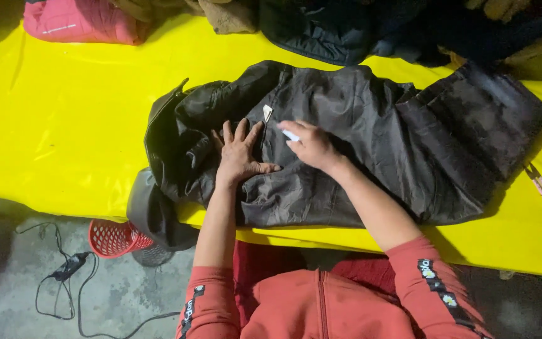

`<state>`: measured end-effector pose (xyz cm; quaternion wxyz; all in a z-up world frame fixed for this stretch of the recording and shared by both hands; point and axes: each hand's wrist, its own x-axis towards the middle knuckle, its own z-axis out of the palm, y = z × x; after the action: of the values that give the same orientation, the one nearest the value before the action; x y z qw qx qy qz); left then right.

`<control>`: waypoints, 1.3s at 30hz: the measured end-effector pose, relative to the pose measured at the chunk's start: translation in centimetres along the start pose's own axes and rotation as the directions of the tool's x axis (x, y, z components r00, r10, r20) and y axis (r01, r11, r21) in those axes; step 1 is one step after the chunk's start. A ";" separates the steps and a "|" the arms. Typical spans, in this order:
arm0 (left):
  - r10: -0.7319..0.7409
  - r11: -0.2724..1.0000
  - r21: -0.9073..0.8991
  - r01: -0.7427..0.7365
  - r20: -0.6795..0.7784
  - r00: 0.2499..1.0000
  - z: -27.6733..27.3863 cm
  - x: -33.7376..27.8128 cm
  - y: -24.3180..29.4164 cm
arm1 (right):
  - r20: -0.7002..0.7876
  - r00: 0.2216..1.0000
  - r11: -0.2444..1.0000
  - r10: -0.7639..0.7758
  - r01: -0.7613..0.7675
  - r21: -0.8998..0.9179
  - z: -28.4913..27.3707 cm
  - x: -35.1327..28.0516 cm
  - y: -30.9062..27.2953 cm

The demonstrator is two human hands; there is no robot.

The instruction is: Restoring the lining of a leather jacket by applying adhesive to a tear, smoothing it out, and drying it with a hairdryer.

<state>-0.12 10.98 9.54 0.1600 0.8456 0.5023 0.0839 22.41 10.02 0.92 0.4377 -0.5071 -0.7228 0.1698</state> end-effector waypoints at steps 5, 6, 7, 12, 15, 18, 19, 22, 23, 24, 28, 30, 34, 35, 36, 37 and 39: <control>0.002 1.000 -0.007 -0.002 -0.019 1.000 0.6 0.1 -0.3 | -0.221 0.975 0.998 0.006 0.006 0.055 -1.3 0.5 -1.9; -0.001 1.000 -0.006 0.001 -0.016 1.000 0.7 0.1 -0.3 | -0.298 0.954 0.997 0.019 0.003 0.071 -1.9 0.5 -2.7; -0.002 1.000 -0.005 0.002 -0.017 1.000 0.5 0.0 -0.3 | -0.298 0.955 0.997 0.018 0.004 0.073 -1.1 0.4 -1.7; -0.010 1.000 -0.020 0.010 -0.013 1.000 0.1 0.1 0.2 | -0.037 0.999 0.998 0.035 -0.033 0.054 0.4 0.2 1.0; 0.096 0.995 -0.015 -0.101 -0.187 0.978 2.8 1.0 -1.4 | 0.067 0.967 0.795 0.244 -0.240 0.557 -1.0 0.8 0.7; 0.124 0.992 0.051 -0.118 -0.141 0.982 4.1 1.4 -1.6 | 0.210 0.926 0.596 0.313 -0.363 0.716 -0.1 0.5 1.7; 0.125 0.991 0.053 -0.119 -0.140 0.982 4.0 1.4 -1.7 | 0.207 0.927 0.595 0.312 -0.361 0.718 -0.2 0.9 2.7; 0.081 0.996 -0.024 -0.084 -0.120 0.990 3.9 1.4 -1.5 | -0.051 0.924 0.701 0.378 -0.250 0.668 -2.1 1.2 4.2; 0.082 0.996 -0.025 -0.085 -0.117 0.990 3.8 1.3 -1.3 | -0.214 0.889 0.770 0.404 -0.204 0.605 -3.6 1.2 3.5; 0.081 0.996 -0.026 -0.085 -0.115 0.990 3.5 1.2 -1.2 | -0.371 0.834 0.831 0.408 -0.170 0.531 -5.0 1.3 2.8; 0.070 0.997 -0.015 -0.072 -0.077 0.995 3.5 1.3 -1.3 | -0.454 0.818 0.903 0.352 -0.170 0.394 -4.9 0.9 2.4; 0.062 0.998 -0.023 -0.064 -0.067 0.996 3.2 1.2 -1.2 | -0.119 0.947 0.701 0.297 -0.132 0.701 -2.8 1.2 0.7; 0.070 0.997 0.024 -0.069 -0.051 0.996 4.7 1.9 -2.5 | 0.384 0.899 0.450 0.212 -0.438 0.778 -0.1 -1.0 0.0; 0.073 0.997 0.025 -0.072 -0.056 0.996 4.6 1.8 -2.4 | 0.354 0.907 0.474 0.228 -0.421 0.773 0.0 -1.0 0.9; 0.080 0.997 0.025 -0.078 -0.062 0.995 4.6 1.8 -2.3 | 0.323 0.914 0.500 0.244 -0.404 0.766 -0.1 -1.0 1.8; 0.080 0.997 0.024 -0.079 -0.062 0.995 4.3 1.7 -2.1 | 0.323 0.914 0.501 0.244 -0.404 0.765 -1.8 -0.8 2.2; 0.067 0.998 -0.006 -0.067 -0.041 0.997 3.7 1.4 -1.6 | -0.173 0.928 0.933 0.330 -0.293 0.210 -5.4 -0.4 3.0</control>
<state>0.34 12.29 5.48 0.1499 0.8595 0.4766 0.1080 28.55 9.89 1.66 0.5215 -0.5888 -0.5652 0.2488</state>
